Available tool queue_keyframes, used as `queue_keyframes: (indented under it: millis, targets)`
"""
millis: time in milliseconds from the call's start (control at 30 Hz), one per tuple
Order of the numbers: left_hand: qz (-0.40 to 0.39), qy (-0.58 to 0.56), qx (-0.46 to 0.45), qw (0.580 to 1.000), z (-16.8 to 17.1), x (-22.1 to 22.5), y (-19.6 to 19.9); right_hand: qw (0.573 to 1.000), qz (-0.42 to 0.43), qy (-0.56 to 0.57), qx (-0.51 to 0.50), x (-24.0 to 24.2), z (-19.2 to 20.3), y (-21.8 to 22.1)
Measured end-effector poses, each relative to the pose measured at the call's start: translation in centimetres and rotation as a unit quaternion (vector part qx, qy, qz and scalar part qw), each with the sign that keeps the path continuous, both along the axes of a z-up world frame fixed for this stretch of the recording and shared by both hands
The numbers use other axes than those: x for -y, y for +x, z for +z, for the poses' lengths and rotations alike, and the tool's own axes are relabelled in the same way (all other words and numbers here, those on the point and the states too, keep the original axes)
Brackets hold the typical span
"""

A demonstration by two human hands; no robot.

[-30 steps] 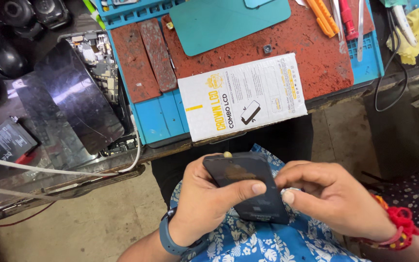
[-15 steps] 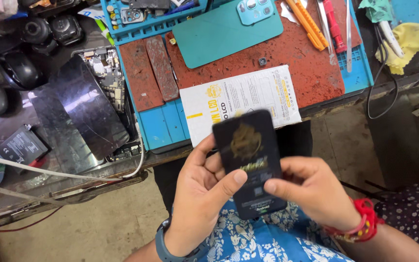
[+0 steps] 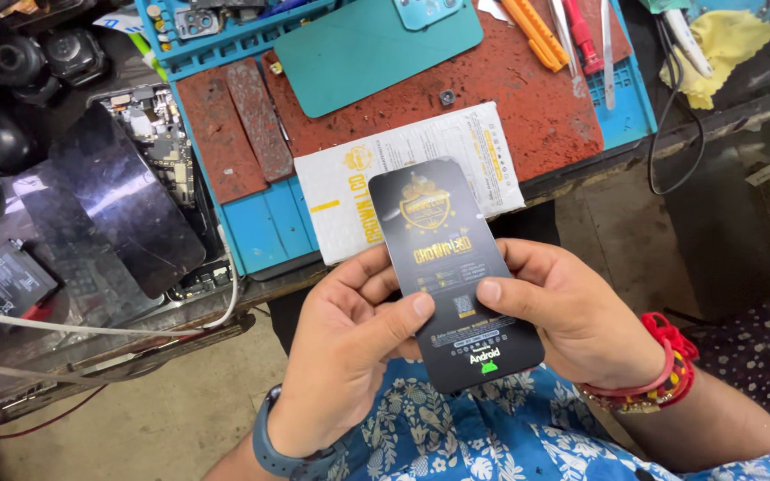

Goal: The person assembles a mobile phone by placing the battery into the chassis, connecting internal ribbon cables, and snapping the rear casing onto the device.

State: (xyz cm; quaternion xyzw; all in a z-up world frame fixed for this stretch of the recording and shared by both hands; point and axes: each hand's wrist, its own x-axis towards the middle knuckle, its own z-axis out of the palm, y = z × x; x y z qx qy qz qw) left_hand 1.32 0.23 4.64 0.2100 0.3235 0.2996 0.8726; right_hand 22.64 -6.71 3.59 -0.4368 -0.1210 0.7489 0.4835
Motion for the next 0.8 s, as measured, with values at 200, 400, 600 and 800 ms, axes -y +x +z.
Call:
queue_keyframes:
  millis: [200, 400, 600, 800]
  targets:
    - [-0.011, -0.004, 0.016, 1.0, 0.8, -0.6, 0.2, 1.0, 0.009, 0.001, -0.021, -0.6, 0.9, 0.0]
    - [-0.012, -0.024, 0.019, 0.999, 1.3, -0.8, 0.2, 0.999, 0.021, 0.002, -0.024, -1.1, 1.1, 0.2]
    - [0.009, -0.006, 0.022, 1.0, 1.3, -0.5, 0.4, 0.999, 0.026, 0.041, -0.016, -1.3, 1.7, 0.4]
    - [0.167, 0.048, -0.008, 0.985, 1.1, 0.1, 1.5, 0.989, -0.021, 0.126, 0.076, -0.1, 1.8, -0.5]
